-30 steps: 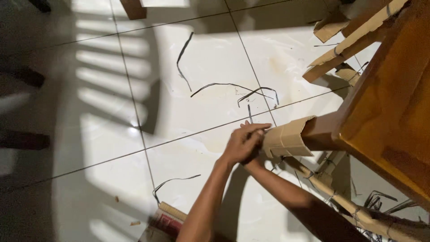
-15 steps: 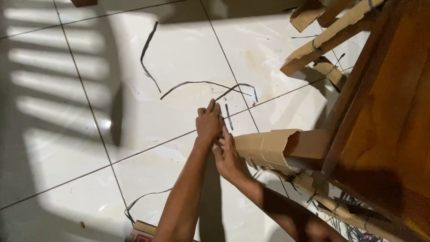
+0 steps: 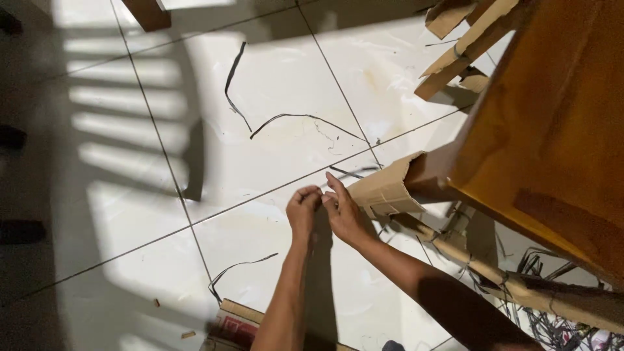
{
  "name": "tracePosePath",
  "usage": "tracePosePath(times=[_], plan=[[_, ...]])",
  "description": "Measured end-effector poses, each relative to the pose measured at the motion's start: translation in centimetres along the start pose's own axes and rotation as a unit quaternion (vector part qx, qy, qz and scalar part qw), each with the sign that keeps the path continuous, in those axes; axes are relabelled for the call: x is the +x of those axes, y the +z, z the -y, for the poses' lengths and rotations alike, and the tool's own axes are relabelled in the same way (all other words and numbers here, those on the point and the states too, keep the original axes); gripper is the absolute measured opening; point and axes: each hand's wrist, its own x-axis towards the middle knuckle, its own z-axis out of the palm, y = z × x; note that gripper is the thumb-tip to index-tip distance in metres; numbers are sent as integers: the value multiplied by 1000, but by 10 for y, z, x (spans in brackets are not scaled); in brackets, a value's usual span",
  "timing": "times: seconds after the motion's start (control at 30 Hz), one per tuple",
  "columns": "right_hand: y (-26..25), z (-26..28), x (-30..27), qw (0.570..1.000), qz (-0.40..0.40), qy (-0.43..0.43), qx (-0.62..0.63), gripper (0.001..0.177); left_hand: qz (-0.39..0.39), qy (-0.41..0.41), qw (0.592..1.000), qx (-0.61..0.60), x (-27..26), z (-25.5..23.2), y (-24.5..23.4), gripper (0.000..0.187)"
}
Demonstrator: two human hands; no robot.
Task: Wrapping wooden chair legs with protective cardboard and securing them with plastic ties
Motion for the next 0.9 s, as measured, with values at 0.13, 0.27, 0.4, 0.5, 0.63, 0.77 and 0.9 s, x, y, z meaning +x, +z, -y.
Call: tracePosePath(times=[0.13,0.27,0.4,0.5,0.63,0.77,0.9], plan=[[-4,-2,-5,999,-29,-25,2,48,79,41,995,55,-3,39,-25,20],[-13,-15,-13,992,-31,-123,7,47,119,143,979,87,-13,35,-38,22],[-35,1,-35,989,-9,-146,-18,48,131,307,931,152,-37,-36,-26,29],[-52,-5,-37,973,-24,-172,-153,45,225,298,898,230,-67,-86,7,41],[-62,3,-47,969,-5,-204,-141,45,200,159,934,249,-63,-60,29,38],[-65,-18,-59,980,15,-150,-133,36,151,75,985,32,-68,-33,40,30],[-82,-4,-76,986,43,-100,-128,31,112,127,985,26,-65,-30,39,21]])
